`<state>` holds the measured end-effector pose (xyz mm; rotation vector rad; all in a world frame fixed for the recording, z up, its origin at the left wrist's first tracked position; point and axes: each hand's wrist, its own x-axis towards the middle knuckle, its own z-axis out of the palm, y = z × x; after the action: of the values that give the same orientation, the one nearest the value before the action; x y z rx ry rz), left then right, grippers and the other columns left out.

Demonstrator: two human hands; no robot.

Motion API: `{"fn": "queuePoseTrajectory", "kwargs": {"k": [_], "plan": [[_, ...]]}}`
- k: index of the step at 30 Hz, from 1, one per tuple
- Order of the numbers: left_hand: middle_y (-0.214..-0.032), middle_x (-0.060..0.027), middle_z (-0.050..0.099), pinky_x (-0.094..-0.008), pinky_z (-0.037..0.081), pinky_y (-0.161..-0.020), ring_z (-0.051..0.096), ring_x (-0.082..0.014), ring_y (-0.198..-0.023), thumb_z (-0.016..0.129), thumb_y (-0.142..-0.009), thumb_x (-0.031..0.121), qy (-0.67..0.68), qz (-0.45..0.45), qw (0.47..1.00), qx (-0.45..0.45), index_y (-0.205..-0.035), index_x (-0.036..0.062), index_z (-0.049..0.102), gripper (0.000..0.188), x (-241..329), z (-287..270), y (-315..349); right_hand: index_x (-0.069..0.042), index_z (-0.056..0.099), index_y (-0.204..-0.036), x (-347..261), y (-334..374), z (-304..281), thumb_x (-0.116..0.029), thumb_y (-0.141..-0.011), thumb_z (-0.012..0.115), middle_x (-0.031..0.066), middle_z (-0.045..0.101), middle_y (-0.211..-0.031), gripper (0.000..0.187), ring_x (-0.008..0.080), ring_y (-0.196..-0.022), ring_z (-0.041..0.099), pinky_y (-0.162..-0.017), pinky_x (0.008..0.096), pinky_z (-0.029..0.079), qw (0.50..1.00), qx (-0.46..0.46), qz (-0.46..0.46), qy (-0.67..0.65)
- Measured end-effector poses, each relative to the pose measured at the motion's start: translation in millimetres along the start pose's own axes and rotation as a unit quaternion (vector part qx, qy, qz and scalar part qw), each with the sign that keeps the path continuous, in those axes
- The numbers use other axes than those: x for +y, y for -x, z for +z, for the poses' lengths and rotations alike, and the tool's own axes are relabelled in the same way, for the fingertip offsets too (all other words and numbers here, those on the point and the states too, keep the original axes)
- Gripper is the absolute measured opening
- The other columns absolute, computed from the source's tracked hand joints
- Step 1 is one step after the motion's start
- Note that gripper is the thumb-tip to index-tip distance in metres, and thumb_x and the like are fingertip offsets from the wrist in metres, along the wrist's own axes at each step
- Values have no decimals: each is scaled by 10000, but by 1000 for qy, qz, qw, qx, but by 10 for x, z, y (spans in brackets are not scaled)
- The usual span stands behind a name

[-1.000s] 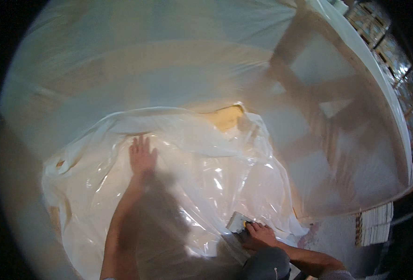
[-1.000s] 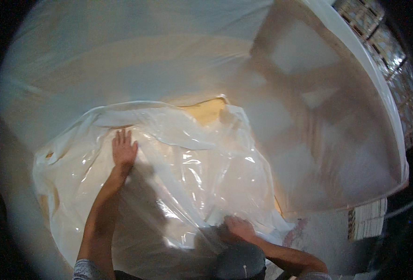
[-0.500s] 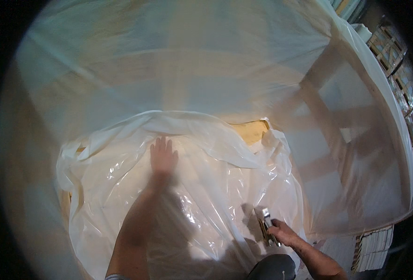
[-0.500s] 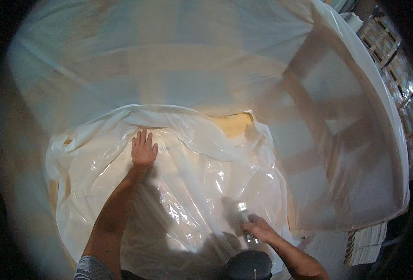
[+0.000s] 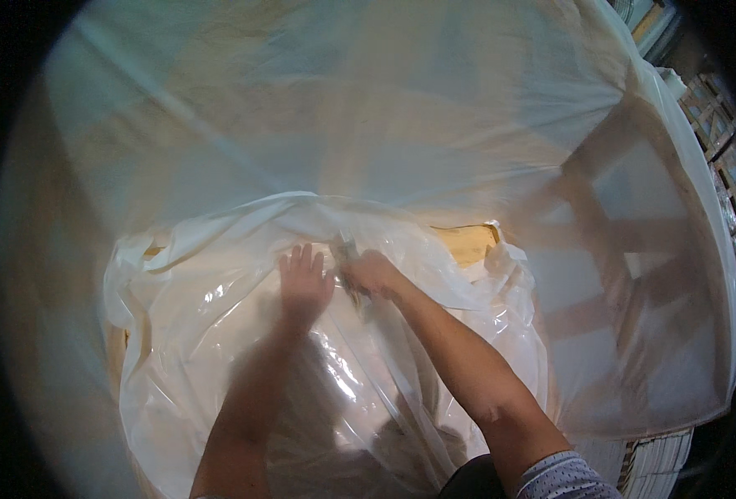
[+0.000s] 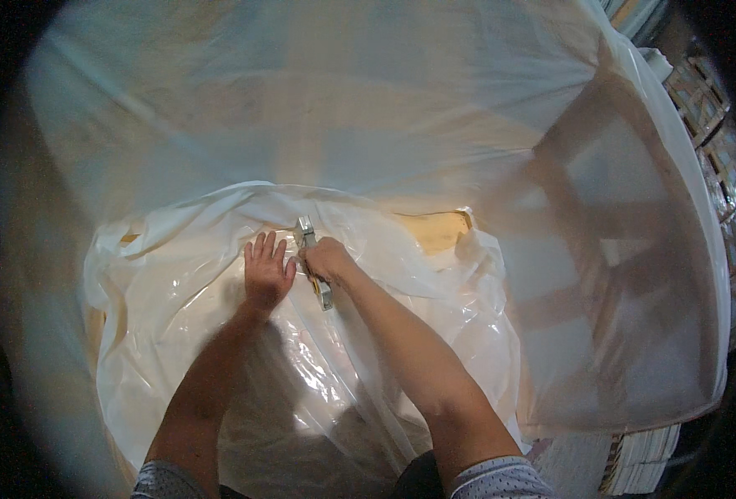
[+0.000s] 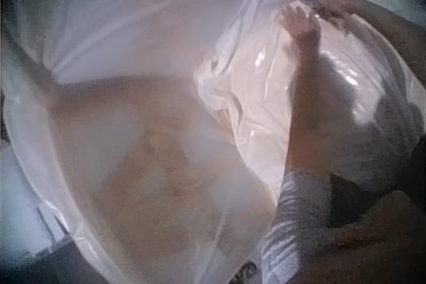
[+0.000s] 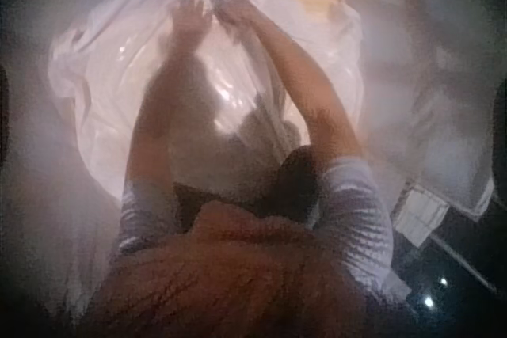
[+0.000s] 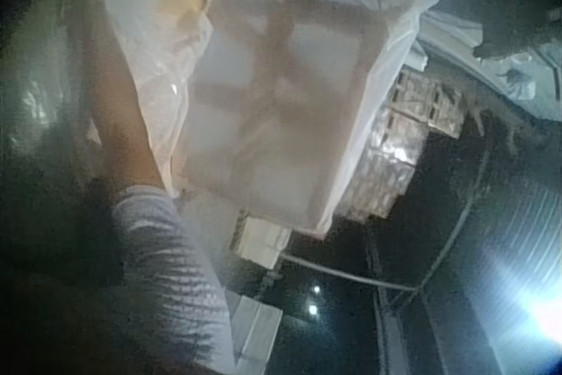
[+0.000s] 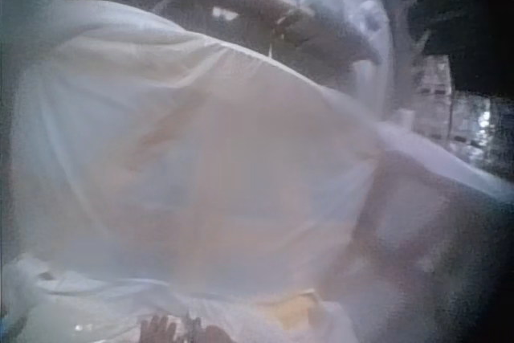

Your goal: The person lines a wooden box with a large plastic sheet, smoothing it into the corners and stapling the edges to the wood. They then place a second plastic sheet over the top, tucking and stapling it to seal the box.

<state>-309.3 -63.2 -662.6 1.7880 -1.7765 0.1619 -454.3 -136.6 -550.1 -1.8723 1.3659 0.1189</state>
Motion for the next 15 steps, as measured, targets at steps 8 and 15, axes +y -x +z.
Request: {"fn": "queuePoseTrajectory", "kwargs": {"k": [8,15], "plan": [[-1315,-197,532,-550,295,-1072,444,-367,-1267,663,-812,242,4,-1,999,33,-1174,15,625,429,76,-53,-54,9,699,-876,37,-519,164,-458,-876,542,271,665,-917,493,430,-886,646,-796,482,512,982,136,-46,125],[-1300,-185,534,-548,343,-1030,452,-369,-1254,650,-822,291,-18,9,998,53,-1178,33,599,442,43,-6,-40,54,686,-893,-111,-399,273,-476,-877,530,278,669,-903,553,432,-872,652,-791,474,507,974,216,43,47]]}}
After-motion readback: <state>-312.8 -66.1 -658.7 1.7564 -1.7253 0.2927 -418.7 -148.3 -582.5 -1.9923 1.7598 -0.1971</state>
